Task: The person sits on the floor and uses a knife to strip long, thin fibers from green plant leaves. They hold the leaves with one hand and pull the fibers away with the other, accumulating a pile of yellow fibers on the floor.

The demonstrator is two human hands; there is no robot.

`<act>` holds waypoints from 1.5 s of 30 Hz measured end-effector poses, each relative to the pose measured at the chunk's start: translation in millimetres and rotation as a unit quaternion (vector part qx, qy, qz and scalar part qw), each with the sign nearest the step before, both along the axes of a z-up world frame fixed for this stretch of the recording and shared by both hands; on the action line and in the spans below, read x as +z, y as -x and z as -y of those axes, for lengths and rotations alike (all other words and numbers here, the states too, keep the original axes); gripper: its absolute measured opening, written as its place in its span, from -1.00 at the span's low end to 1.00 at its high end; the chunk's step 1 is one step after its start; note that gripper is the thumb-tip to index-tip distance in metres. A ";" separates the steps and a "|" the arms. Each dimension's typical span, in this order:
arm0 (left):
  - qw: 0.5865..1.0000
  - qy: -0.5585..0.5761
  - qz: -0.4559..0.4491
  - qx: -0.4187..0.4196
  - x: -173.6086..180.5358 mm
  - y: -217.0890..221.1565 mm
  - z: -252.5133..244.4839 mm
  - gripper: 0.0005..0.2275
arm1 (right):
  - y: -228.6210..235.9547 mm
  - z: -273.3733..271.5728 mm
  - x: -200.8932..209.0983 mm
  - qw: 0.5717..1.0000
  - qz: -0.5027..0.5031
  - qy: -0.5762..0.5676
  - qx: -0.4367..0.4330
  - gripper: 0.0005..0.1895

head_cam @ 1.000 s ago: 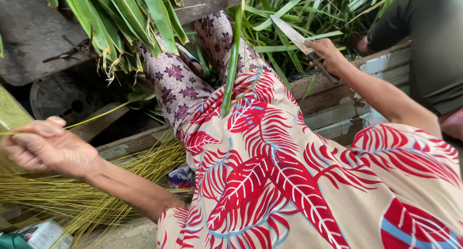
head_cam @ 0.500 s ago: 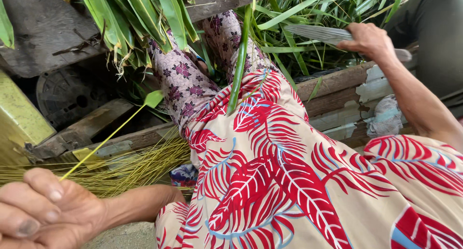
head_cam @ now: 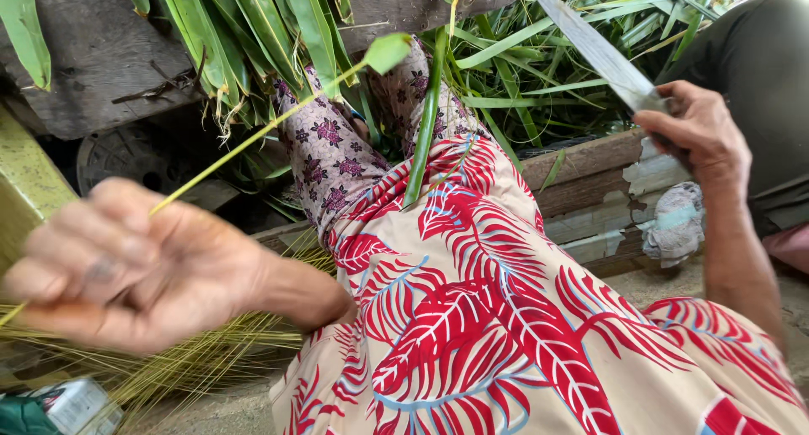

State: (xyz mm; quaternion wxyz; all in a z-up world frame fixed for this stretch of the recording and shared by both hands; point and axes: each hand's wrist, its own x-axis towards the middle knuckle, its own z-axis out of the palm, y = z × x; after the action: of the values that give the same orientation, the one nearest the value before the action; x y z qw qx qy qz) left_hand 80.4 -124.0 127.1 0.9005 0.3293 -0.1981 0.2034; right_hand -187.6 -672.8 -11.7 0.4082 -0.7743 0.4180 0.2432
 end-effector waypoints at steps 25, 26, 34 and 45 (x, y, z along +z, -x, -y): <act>0.736 -0.362 -0.568 -0.068 -169.6 139.9 18.3 -0.77 | -98.4 -202.8 -151.4 0.951 0.271 -0.140 -0.045 -0.52; 0.746 -0.493 -0.441 -0.081 -172.6 134.1 27.7 -0.77 | -98.3 -203.3 -150.8 0.950 0.274 -0.145 -0.050 -0.51; 0.492 -0.846 0.074 0.194 -255.3 9.2 146.9 -0.67 | -102.6 -209.6 -136.2 0.962 0.243 -0.123 -0.025 -0.49; 0.259 -0.965 -0.005 -0.041 -311.1 -15.0 162.2 -0.94 | -110.3 -217.4 -109.6 0.883 0.255 -0.354 -0.172 -0.61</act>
State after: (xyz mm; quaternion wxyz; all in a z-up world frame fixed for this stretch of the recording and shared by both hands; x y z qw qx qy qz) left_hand 95.3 -286.2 -184.0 -0.0748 0.9472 -0.2567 -0.1771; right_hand -77.2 -455.3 -121.3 0.7831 -0.5295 0.3121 0.0949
